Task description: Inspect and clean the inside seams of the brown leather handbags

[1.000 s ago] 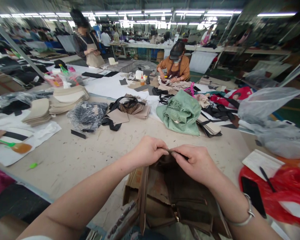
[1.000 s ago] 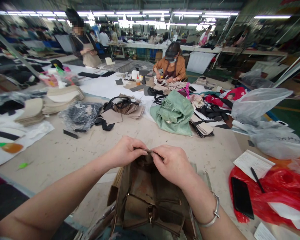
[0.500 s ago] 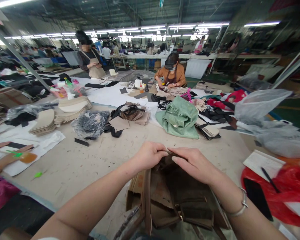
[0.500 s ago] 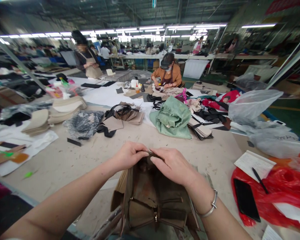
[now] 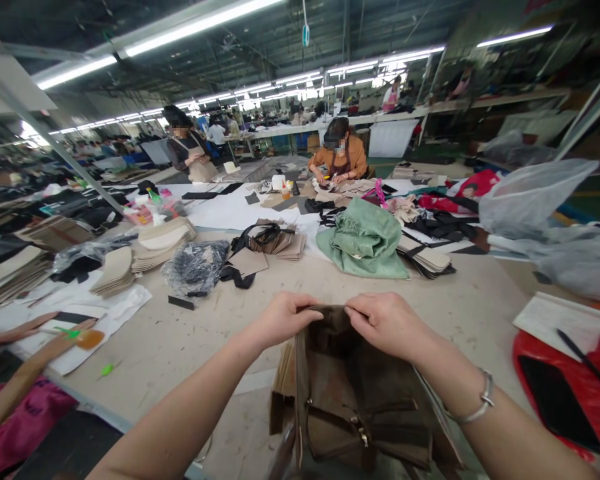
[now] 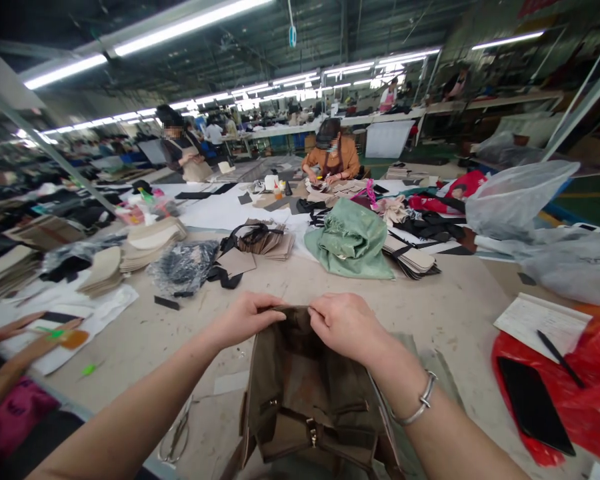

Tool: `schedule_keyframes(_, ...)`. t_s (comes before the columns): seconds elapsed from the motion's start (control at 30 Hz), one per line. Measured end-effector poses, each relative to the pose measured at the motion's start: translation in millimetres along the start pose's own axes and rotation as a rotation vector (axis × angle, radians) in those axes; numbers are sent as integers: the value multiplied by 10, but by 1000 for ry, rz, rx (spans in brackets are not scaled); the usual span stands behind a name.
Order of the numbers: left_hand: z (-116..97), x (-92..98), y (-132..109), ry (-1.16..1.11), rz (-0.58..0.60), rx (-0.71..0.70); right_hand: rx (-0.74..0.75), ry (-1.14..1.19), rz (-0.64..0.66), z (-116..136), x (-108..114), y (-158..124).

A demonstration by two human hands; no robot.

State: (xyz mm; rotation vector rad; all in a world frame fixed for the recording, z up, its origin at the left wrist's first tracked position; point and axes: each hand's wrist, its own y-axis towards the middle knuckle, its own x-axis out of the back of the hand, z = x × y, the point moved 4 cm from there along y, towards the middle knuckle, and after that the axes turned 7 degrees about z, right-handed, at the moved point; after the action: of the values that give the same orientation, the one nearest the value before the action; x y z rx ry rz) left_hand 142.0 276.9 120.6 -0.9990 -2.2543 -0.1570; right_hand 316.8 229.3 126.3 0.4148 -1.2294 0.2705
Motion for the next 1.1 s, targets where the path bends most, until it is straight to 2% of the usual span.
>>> schedule_keyframes(0.1,3,-1,-2,86,-92,21,10,2,6,5,-3,14)
schedule_keyframes(0.23,36,-13,15,38,-89,17,25,35,35,13,-21,19)
schedule_keyframes(0.47,142,-12,25,-192,-15,54,36,135,-11,-11,-42,29)
schedule_keyframes(0.53,122,2,16,-162,18,30,24,132,-14,-19,-42,30)
schedule_keyframes(0.67,-15,38,-29,-89,180,-65,3,123,-2,-20,-26,23)
schedule_keyframes(0.73,-91,54,-44,-44,222,-85,-10,108,21,-20,-24,21)
schedule_keyframes(0.9,-190,-19,52,47,97,-107,-7,115,63,-33,-42,21)
schedule_keyframes(1.0,-144,-107,156,85,4,-61,2,119,68,-39,-52,14)
schedule_keyframes(1.1,-100,-139,217,87,-17,-57,-6,113,75,-37,-56,12)
